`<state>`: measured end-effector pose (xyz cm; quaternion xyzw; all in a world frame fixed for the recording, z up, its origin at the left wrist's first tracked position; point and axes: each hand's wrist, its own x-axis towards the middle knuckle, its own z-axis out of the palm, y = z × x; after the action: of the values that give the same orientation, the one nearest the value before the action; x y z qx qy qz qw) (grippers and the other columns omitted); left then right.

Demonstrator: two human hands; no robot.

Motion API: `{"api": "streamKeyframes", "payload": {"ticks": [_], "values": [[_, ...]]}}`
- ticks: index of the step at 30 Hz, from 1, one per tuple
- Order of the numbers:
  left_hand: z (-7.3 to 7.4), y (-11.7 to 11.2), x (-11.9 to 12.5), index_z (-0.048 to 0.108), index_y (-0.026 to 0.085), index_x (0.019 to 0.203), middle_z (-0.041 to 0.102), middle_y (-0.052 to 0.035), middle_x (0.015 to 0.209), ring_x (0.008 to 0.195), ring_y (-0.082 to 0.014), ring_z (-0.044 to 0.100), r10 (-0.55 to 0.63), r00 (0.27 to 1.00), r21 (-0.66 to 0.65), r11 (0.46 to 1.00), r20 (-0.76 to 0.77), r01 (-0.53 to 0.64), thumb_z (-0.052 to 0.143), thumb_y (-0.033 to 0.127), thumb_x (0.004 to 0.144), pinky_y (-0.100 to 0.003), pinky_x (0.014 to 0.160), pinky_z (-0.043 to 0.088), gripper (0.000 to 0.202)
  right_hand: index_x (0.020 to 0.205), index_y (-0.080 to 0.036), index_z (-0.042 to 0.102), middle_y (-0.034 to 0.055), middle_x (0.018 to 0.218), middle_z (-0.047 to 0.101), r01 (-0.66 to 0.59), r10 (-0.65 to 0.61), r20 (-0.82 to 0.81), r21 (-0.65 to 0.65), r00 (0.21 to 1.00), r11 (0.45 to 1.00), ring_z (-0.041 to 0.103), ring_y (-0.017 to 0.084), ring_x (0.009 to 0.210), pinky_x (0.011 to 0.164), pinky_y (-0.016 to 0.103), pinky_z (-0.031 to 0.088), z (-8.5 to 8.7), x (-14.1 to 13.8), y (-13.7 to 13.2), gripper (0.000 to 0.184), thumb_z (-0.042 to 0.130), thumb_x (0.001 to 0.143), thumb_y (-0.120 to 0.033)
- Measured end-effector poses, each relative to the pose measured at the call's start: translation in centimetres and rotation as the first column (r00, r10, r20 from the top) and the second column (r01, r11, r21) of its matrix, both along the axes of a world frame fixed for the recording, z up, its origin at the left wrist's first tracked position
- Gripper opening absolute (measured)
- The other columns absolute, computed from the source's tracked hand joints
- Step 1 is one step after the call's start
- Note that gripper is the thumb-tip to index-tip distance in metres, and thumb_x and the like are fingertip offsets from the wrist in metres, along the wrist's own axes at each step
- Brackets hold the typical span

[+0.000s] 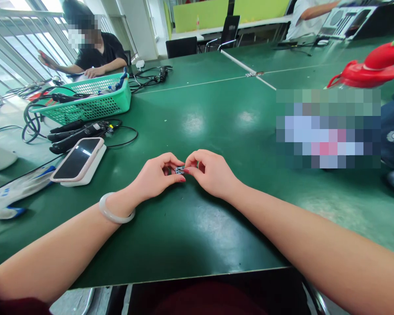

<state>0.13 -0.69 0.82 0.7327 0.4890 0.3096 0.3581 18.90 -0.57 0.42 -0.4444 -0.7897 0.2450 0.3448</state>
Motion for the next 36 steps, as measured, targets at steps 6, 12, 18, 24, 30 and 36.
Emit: {"api": "streamKeyframes", "payload": {"ticks": [6,12,18,24,30,36], "values": [[-0.7,1.3,-0.6,0.062,0.018,0.095,0.062,0.0008,0.074,0.068,-0.0105,0.056,0.200,0.977,-0.027,0.980,0.068,-0.199,0.067,0.025,0.073,-0.026,0.069,0.046,0.024,0.095,-0.023,0.071,0.0038,0.093,0.063,-0.203,0.179,0.270,0.060,0.946,0.977,0.059,0.015,0.079,0.074,0.030,0.045,-0.9,-0.3,-0.3,0.017,0.057,0.086,-0.027],[-1.0,1.5,-0.7,0.063,0.018,0.098,0.063,0.0002,0.076,0.068,-0.0105,0.056,0.208,0.975,-0.052,0.978,0.076,-0.204,0.066,0.025,0.074,-0.026,0.069,0.046,0.025,0.095,-0.022,0.072,0.0046,0.091,0.064,-0.265,0.200,0.423,0.099,0.884,0.959,0.059,0.017,0.081,0.073,0.031,0.045,-1.3,-1.4,-0.5,0.022,0.053,0.090,-0.032],[-1.0,1.5,-0.5,0.062,0.017,0.102,0.064,-0.0015,0.082,0.078,-0.0117,0.059,0.158,0.980,-0.061,0.987,0.118,-0.152,0.062,0.017,0.077,-0.027,0.076,0.046,0.025,0.081,-0.019,0.069,0.0023,0.080,0.063,-0.158,0.138,0.222,0.074,0.965,0.985,0.056,0.014,0.073,0.069,0.028,0.043,-0.8,-1.0,0.1,0.015,0.056,0.086,-0.025],[-0.4,0.8,-0.1,0.061,0.017,0.102,0.067,-0.0011,0.082,0.074,-0.0115,0.059,0.089,0.986,-0.109,0.991,0.141,-0.074,0.064,0.018,0.076,-0.027,0.074,0.046,0.026,0.079,-0.020,0.069,-0.0010,0.067,0.060,0.046,-0.073,-0.187,-0.145,0.980,0.988,0.045,0.010,0.057,0.054,0.026,0.037,-0.6,-0.5,0.7,0.019,0.061,0.081,-0.037],[0.0,0.4,0.2,0.059,0.016,0.093,0.066,0.0003,0.076,0.067,-0.0100,0.057,0.033,0.981,-0.160,0.987,0.191,-0.002,0.069,0.024,0.072,-0.025,0.066,0.044,0.025,0.079,-0.020,0.070,0.0001,0.071,0.062,0.052,-0.087,-0.248,-0.144,0.965,0.988,0.045,0.011,0.059,0.057,0.026,0.037,-0.5,-0.5,0.6,0.019,0.062,0.080,-0.037],[-0.2,0.4,0.2,0.058,0.015,0.092,0.067,-0.0017,0.078,0.070,-0.0121,0.060,0.030,0.959,-0.218,0.975,0.282,0.033,0.070,0.030,0.074,-0.027,0.066,0.043,0.026,0.077,-0.019,0.070,-0.0001,0.068,0.061,0.025,-0.067,-0.277,-0.153,0.959,0.988,0.044,0.010,0.057,0.054,0.025,0.036,-0.4,-0.2,0.7,0.021,0.063,0.080,-0.038]]}}
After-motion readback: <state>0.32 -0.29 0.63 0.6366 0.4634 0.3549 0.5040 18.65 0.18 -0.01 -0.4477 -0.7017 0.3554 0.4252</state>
